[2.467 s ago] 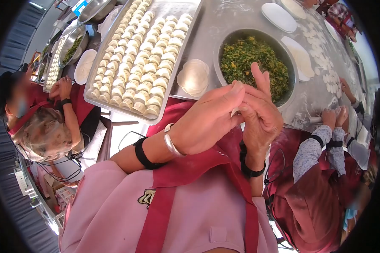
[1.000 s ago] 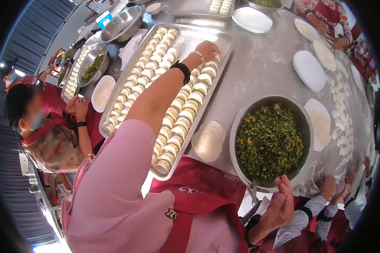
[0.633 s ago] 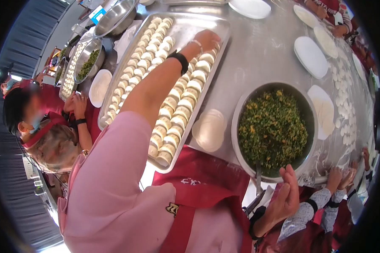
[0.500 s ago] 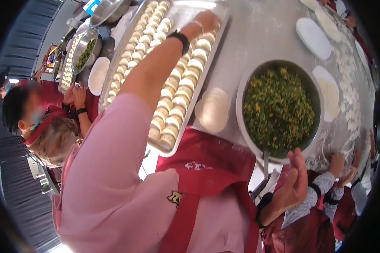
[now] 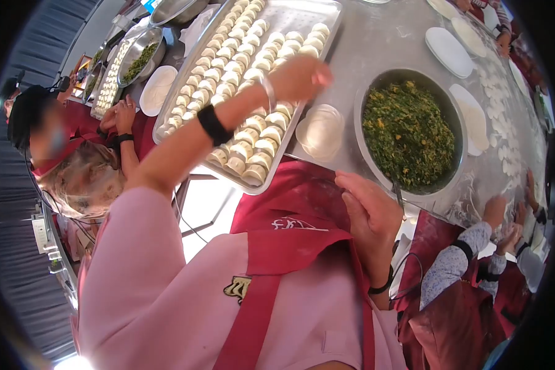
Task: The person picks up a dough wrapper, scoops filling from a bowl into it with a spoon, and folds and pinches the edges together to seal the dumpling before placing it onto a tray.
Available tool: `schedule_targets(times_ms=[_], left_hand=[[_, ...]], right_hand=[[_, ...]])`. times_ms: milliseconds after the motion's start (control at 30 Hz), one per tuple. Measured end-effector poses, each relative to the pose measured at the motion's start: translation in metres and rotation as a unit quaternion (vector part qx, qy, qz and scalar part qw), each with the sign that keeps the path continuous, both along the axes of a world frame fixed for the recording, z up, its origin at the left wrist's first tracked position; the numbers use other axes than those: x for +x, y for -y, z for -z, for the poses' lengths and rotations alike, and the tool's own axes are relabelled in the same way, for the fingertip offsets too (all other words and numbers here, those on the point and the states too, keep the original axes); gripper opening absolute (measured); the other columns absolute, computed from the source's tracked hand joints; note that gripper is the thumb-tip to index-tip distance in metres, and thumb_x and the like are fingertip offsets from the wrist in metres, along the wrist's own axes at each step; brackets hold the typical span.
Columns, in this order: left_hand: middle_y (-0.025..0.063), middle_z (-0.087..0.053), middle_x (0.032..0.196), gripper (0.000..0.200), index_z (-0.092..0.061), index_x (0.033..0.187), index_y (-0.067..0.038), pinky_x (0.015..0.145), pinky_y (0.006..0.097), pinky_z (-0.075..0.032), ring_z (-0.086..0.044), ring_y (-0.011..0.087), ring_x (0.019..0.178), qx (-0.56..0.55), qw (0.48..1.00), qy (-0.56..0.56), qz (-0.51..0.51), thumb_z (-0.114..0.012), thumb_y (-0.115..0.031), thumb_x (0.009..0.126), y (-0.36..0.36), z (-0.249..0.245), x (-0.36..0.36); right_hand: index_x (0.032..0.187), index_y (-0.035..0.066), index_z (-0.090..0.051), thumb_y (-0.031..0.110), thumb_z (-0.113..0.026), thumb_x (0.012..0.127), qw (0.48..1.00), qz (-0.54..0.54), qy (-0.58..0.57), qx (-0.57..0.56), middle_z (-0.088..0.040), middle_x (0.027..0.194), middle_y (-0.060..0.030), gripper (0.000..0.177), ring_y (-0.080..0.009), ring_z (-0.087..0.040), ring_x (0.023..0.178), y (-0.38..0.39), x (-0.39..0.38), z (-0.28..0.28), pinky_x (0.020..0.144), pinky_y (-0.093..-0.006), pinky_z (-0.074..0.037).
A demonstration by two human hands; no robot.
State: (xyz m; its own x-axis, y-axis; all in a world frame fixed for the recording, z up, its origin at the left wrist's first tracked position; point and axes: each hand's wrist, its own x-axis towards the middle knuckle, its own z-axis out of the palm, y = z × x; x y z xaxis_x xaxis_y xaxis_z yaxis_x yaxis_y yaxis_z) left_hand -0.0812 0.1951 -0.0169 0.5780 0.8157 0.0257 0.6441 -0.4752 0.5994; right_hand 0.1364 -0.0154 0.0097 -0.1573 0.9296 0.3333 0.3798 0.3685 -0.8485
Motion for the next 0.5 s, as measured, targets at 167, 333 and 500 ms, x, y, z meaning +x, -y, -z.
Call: schedule_targets(times_ms=[167, 333, 500], left_hand=[[0.0157, -0.062, 0.108, 0.026, -0.066, 0.104, 0.000, 0.089, 0.0426, -0.050, -0.061, 0.0340, 0.104, 0.047, 0.980, -0.190, 0.038, -0.069, -0.012, 0.082, 0.077, 0.044, 0.039], [0.0169, -0.061, 0.103, 0.022, -0.065, 0.097, -0.001, 0.088, 0.0440, -0.050, -0.059, 0.0359, 0.104, 0.131, 0.957, -0.257, 0.002, -0.072, -0.012, 0.078, 0.083, 0.066, 0.050], [0.0160, -0.061, 0.103, 0.022, -0.064, 0.090, -0.006, 0.087, 0.0421, -0.050, -0.058, 0.0354, 0.104, 0.101, 0.967, -0.230, -0.039, -0.075, -0.014, 0.073, 0.072, 0.073, 0.053]], right_hand=[[0.102, 0.000, -0.069, -0.003, -0.068, 0.082, 0.998, 0.039, -0.029, -0.032, -0.072, 0.101, -0.0157, 0.019, -0.0297, -0.070, 0.092, 0.018, 0.003, 0.004, 0.082, -0.0339, -0.054], [0.102, 0.000, -0.070, -0.001, -0.067, 0.086, 0.994, 0.099, -0.053, -0.009, -0.073, 0.101, -0.0139, 0.016, -0.0252, -0.071, 0.093, 0.043, 0.021, 0.008, 0.083, -0.0315, -0.054], [0.104, 0.001, -0.071, 0.002, -0.065, 0.090, 0.965, 0.257, -0.058, 0.002, -0.074, 0.095, -0.0117, 0.015, -0.0207, -0.071, 0.090, 0.068, 0.053, 0.017, 0.083, -0.0301, -0.053]])
